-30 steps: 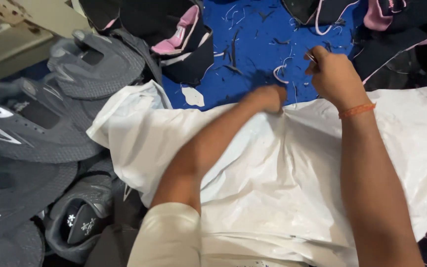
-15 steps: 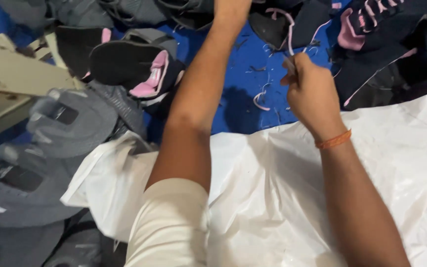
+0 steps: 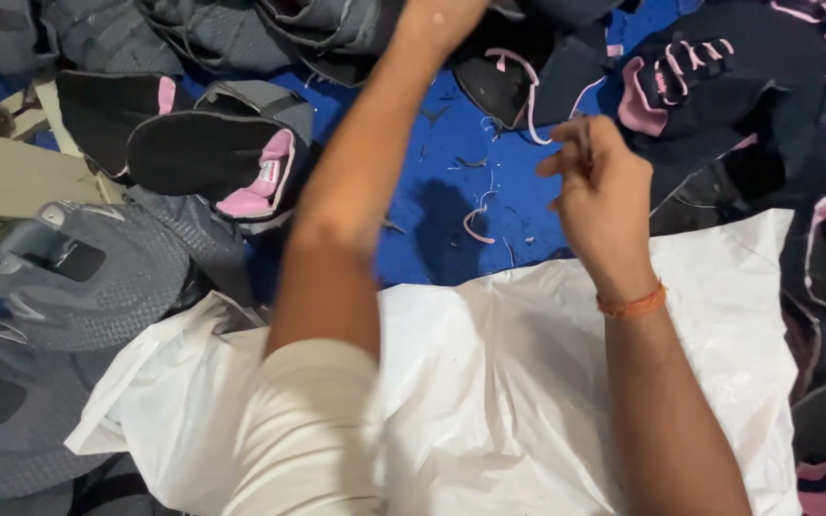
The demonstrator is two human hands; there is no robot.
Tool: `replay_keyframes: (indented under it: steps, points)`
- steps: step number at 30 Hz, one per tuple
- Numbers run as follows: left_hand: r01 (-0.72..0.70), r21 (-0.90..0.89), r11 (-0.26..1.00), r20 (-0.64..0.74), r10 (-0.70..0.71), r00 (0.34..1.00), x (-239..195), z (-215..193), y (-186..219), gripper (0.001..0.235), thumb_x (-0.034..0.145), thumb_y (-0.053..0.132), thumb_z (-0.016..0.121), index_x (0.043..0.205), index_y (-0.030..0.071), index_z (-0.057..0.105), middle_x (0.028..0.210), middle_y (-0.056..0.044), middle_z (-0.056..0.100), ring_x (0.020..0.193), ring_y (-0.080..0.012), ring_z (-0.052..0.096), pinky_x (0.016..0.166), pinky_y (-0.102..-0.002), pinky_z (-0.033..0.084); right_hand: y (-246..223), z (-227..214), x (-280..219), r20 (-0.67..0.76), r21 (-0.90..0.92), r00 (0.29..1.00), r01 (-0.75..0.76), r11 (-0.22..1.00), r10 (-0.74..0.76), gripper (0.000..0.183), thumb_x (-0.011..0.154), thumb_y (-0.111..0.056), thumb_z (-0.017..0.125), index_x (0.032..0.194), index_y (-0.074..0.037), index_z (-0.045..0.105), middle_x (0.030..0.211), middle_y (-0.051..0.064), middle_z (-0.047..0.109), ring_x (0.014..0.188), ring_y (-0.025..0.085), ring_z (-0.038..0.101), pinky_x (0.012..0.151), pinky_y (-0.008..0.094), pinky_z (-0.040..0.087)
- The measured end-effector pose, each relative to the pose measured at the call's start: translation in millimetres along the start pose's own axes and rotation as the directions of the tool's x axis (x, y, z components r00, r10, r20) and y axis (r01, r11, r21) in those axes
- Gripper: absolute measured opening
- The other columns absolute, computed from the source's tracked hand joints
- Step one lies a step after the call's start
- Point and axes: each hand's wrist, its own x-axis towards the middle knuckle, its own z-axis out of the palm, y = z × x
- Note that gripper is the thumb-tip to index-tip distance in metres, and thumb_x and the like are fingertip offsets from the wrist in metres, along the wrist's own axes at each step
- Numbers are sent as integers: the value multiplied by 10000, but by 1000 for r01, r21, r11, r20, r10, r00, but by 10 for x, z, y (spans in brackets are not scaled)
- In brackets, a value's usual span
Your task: Trimming excess threads and fabric from shoe upper components using scissors.
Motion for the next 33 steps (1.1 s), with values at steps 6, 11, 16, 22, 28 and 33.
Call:
replay_keyframes:
  steps: [6, 11, 16, 22, 28, 33]
  points:
    - [92, 317, 944, -173, -37, 984, -1363, -1256, 1299, 198, 815, 206, 609, 915, 65, 705, 844, -98, 661, 763, -258, 646, 638, -430, 484, 112, -164, 30, -122, 65, 992, -32, 997, 40, 161, 1095, -38, 482, 1141, -13, 634, 896, 65, 740, 762, 84, 703, 567, 236, 573]
    - [100, 65, 993, 50, -104, 993, -2702, -633, 1833, 239, 828, 160, 625, 1012, 60, 741, 968, -135, 674, 871, -298, 641, 731, -433, 488, 200, -63, -8, -90, 85, 996, 23, 996, -16, 161, 1086, -32, 482, 1128, -7, 635, 886, 70, 728, 742, 81, 684, 548, 243, 551]
    - [153, -44, 987, 380, -125, 917, -2753, -1507, 1661, 270, 870, 132, 677, 1135, 158, 723, 1262, -141, 625, 1244, -353, 549, 1015, -509, 456, 147, -8, -250, 18, 10, 1000, -9, 1000, 9, 167, 1059, -8, 467, 1098, -1, 629, 844, 82, 714, 649, 117, 624, 517, 261, 498]
    - [321, 36, 947, 95, -323, 942, -2799, -819, 1454, 825, 674, 170, 760, 1453, 163, 488, 1483, -283, 416, 1249, -556, 473, 979, -621, 426, 181, 3, -275, 71, 22, 990, 118, 993, -119, 169, 995, 54, 480, 1062, 18, 630, 842, 80, 673, 802, 102, 720, 520, 262, 521]
    - [423, -226, 877, 12, -432, 902, -2463, -970, 1299, 499, 761, 216, 782, 1247, 170, 683, 1255, -158, 609, 1164, -359, 587, 970, -508, 491, 196, 15, -285, 106, -30, 975, 200, 979, -196, 217, 953, 94, 509, 1100, 21, 650, 852, 103, 699, 761, 145, 696, 558, 277, 509]
    - [276, -870, -408, 490, -656, 574, -1868, -395, 1281, 394, 948, 394, 804, 946, 7, 732, 787, -23, 654, 650, -123, 546, 585, -287, 410, 269, 44, -233, 128, 112, 984, 112, 987, -126, 210, 964, 66, 516, 1106, -3, 654, 907, 67, 730, 795, 93, 700, 548, 255, 554]
